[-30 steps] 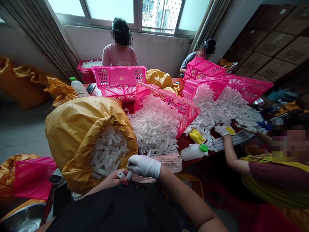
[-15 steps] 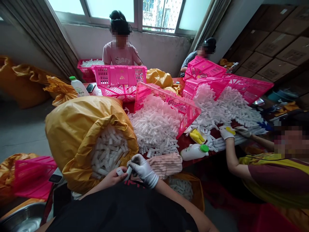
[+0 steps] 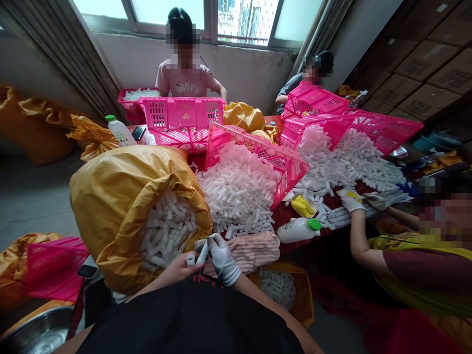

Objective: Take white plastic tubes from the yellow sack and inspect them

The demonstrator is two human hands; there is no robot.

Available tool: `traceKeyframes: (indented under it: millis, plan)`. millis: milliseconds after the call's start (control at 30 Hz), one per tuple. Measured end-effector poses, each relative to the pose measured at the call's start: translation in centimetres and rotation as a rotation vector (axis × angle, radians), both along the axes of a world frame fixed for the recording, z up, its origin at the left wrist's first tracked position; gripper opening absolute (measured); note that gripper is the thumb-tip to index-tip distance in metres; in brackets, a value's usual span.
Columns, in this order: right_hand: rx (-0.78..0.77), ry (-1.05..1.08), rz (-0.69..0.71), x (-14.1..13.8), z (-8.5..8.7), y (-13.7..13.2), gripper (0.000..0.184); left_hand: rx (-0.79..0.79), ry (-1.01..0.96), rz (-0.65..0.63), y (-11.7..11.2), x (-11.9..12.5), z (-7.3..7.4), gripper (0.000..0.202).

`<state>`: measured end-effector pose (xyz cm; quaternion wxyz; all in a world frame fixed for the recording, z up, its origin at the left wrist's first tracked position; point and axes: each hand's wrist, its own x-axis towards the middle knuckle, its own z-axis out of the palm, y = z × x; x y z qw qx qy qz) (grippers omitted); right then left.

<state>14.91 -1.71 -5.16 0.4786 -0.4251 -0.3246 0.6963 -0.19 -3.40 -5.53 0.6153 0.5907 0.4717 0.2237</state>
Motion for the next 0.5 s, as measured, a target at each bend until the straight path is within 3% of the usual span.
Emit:
traceKeyframes:
  millis: [100, 200, 300, 400, 500]
  plan:
    - [0.036, -0.149, -0.119, -0.3, -0.4, -0.2, 0.044, 0.112, 0.069, -0.01, 0.5, 0.7, 0.8, 0.039]
    - [0.028, -0.098, -0.083, -0.7, -1.3, -0.8, 0.041, -0.048, -0.083, -0.048, 1.0, 1.7, 0.8, 0.043]
    - [-0.067, -0.085, -0.166, 0.7, -4.0, -1.9, 0.037, -0.187, -0.084, -0.181, 1.4, 2.4, -0.6, 0.039]
    - [-0.22, -0.259, -0.471, 5.7, -8.6, -4.0, 0.035, -0.1, 0.151, -0.239, 1.9, 2.0, -2.7, 0.03]
    - [-0.343, -0.664, -0.565, 13.3, -13.1, -6.9, 0.035, -0.061, 0.353, -0.064, 2.1, 0.7, -4.6, 0.025]
